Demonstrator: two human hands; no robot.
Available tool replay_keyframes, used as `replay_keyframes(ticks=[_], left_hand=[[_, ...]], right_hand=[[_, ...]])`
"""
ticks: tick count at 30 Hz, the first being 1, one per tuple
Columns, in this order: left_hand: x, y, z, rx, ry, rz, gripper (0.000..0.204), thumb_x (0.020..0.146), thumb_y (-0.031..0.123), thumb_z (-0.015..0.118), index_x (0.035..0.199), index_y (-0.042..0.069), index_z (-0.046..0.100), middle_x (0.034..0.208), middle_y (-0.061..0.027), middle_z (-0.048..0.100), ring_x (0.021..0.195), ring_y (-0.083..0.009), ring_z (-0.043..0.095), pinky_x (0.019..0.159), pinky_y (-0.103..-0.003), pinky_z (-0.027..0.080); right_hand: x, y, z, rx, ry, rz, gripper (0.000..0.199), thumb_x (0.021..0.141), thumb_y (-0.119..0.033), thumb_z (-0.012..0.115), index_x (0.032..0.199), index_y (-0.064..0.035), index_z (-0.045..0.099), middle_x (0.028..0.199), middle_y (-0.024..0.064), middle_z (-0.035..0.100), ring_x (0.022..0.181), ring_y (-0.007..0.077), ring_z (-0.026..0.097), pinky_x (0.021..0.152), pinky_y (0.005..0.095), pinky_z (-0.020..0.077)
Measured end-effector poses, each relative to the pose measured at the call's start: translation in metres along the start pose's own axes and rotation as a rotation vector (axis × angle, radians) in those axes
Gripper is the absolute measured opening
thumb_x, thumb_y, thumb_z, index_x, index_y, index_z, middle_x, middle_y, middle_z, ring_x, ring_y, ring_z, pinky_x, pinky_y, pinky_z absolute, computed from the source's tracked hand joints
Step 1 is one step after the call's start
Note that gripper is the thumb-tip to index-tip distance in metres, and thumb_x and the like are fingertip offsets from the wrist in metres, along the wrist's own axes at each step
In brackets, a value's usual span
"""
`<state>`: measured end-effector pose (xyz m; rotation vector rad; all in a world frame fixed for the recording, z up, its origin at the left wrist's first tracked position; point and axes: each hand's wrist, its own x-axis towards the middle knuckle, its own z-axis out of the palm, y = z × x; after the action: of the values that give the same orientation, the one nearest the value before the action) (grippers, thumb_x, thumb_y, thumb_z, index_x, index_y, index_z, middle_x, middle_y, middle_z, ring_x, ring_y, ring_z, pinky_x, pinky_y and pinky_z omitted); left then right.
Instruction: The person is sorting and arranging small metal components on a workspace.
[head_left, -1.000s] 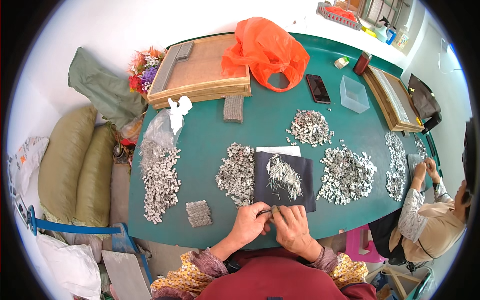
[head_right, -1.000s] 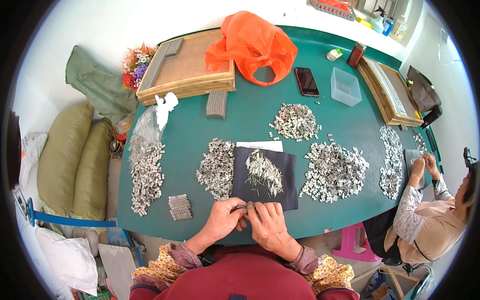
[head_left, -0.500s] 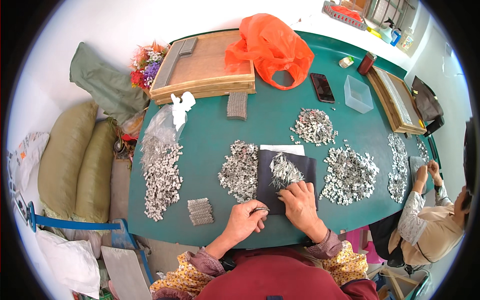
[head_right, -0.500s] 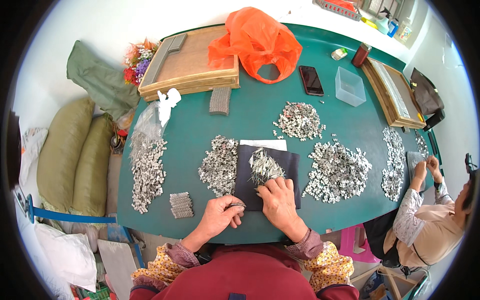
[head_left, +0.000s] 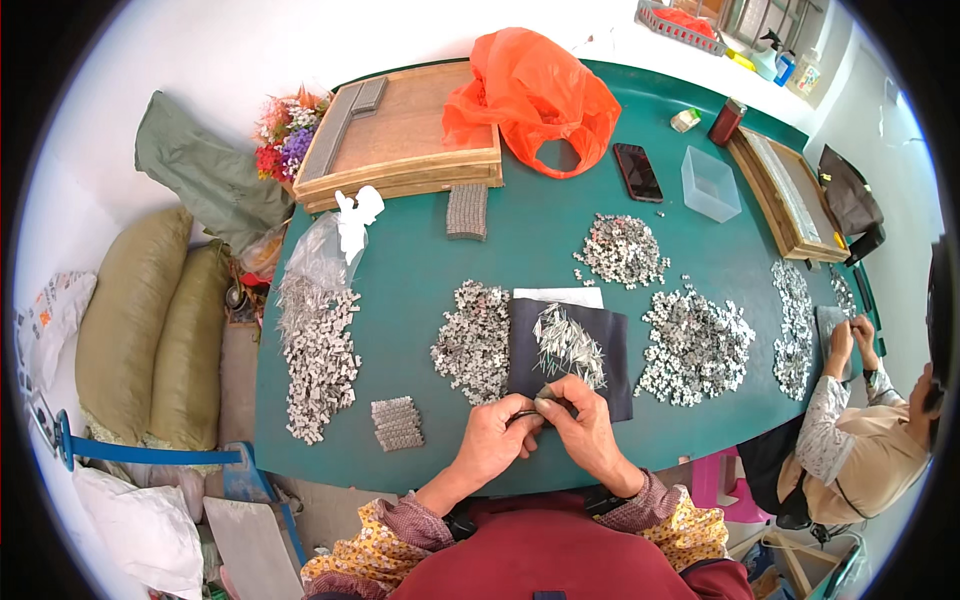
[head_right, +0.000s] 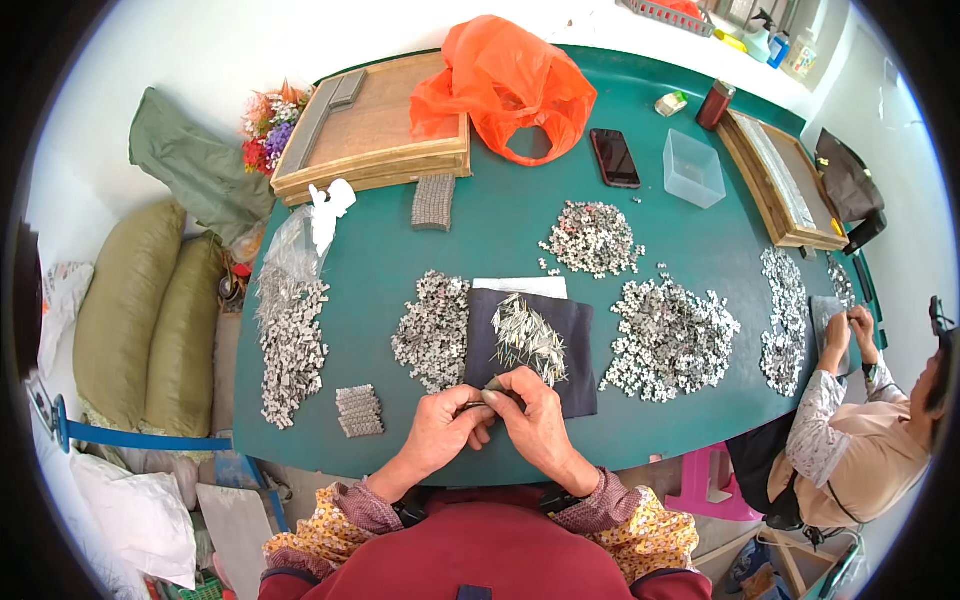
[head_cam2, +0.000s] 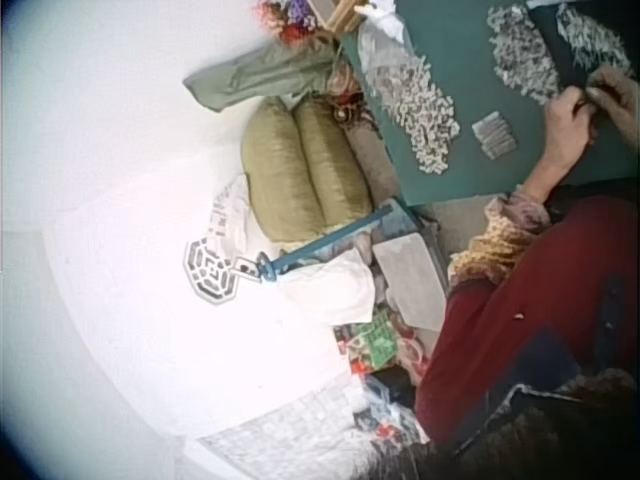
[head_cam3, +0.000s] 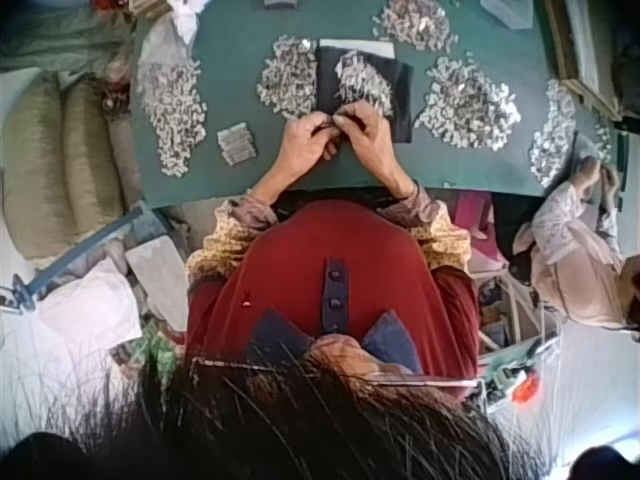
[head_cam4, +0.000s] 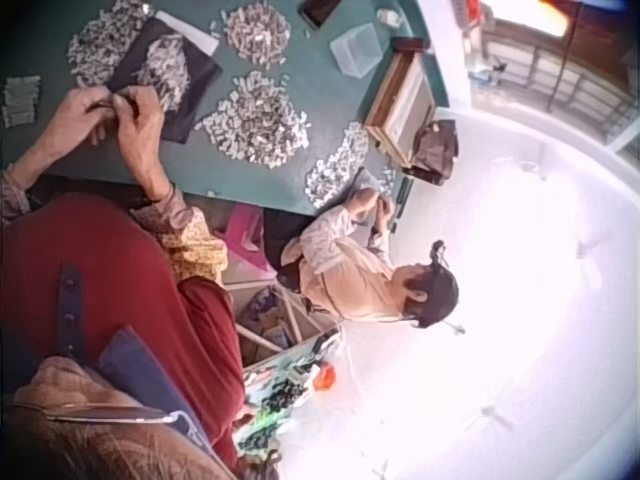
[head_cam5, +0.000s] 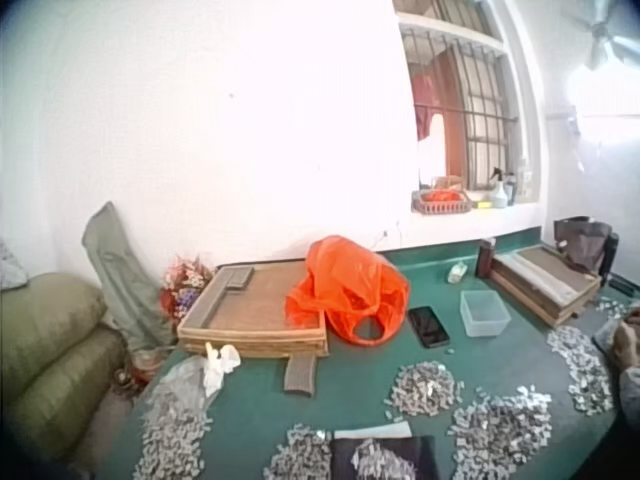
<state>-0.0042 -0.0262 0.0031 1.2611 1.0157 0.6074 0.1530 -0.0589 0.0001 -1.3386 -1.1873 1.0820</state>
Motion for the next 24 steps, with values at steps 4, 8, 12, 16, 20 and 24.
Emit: replay_keyframes(ticks=[4, 8, 12, 16, 20, 24], left_hand=[[-0.0006, -0.0013, 0.0007, -0.025, -0.003, -0.013, 0.009, 0.094, 0.005, 0.06, 0.094, -0.002, 0.066, 0.074, -0.0051, 0.066, 0.061, -0.0097, 0.064, 0.053, -0.024, 0.053], [0.0001, -0.0022, 0.0012, -0.047, -0.018, -0.022, 0.009, 0.094, 0.004, 0.06, 0.093, -0.002, 0.066, 0.074, -0.0059, 0.066, 0.061, -0.0103, 0.064, 0.053, -0.024, 0.053], [0.0009, -0.0048, 0.0011, -0.08, -0.037, -0.018, 0.009, 0.095, 0.004, 0.059, 0.094, -0.003, 0.065, 0.075, -0.0064, 0.066, 0.061, -0.0109, 0.065, 0.053, -0.024, 0.054], [0.0011, -0.0063, 0.0006, -0.121, -0.053, -0.033, 0.01, 0.095, 0.005, 0.06, 0.095, -0.004, 0.065, 0.076, -0.0068, 0.066, 0.062, -0.0116, 0.065, 0.053, -0.024, 0.054], [0.0009, -0.0032, -0.0025, -0.123, -0.042, -0.026, 0.01, 0.096, 0.005, 0.059, 0.096, -0.004, 0.065, 0.077, -0.0069, 0.067, 0.062, -0.0118, 0.065, 0.053, -0.024, 0.054], [0.0016, -0.0037, -0.0034, -0.075, -0.035, -0.014, 0.01, 0.095, 0.004, 0.059, 0.096, -0.003, 0.066, 0.077, -0.0065, 0.067, 0.062, -0.0116, 0.065, 0.053, -0.025, 0.054]], right_hand=[[-0.0012, 0.0039, -0.0005, -0.035, 0.007, -0.047, 0.004, 0.089, -0.001, 0.065, 0.09, 0.0006, 0.062, 0.084, 0.0062, 0.058, 0.073, 0.0131, 0.059, 0.064, 0.0287, 0.0478], [-0.002, 0.0044, -0.0027, -0.032, 0.01, -0.037, 0.004, 0.089, -0.002, 0.066, 0.089, 0.0, 0.062, 0.085, 0.0061, 0.058, 0.073, 0.0135, 0.059, 0.064, 0.0287, 0.0474], [-0.0035, 0.0059, -0.0031, -0.139, 0.037, -0.093, 0.006, 0.085, -0.002, 0.068, 0.088, -0.0003, 0.063, 0.083, 0.008, 0.059, 0.072, 0.0176, 0.059, 0.063, 0.0305, 0.0467], [-0.005, 0.0044, -0.0009, -0.211, 0.084, -0.157, 0.007, 0.084, -0.002, 0.069, 0.087, -0.0008, 0.062, 0.082, 0.0099, 0.06, 0.071, 0.0223, 0.06, 0.063, 0.0328, 0.047], [-0.0049, 0.0049, -0.0007, -0.498, 0.142, -0.525, 0.007, 0.084, -0.001, 0.068, 0.087, -0.0008, 0.062, 0.082, 0.0102, 0.061, 0.072, 0.0235, 0.061, 0.064, 0.0339, 0.048], [-0.0089, 0.003, 0.0008, -0.221, 0.096, -0.153, 0.005, 0.086, 0.001, 0.066, 0.087, -0.0002, 0.062, 0.081, 0.0093, 0.061, 0.072, 0.0196, 0.06, 0.063, 0.0319, 0.0482]])
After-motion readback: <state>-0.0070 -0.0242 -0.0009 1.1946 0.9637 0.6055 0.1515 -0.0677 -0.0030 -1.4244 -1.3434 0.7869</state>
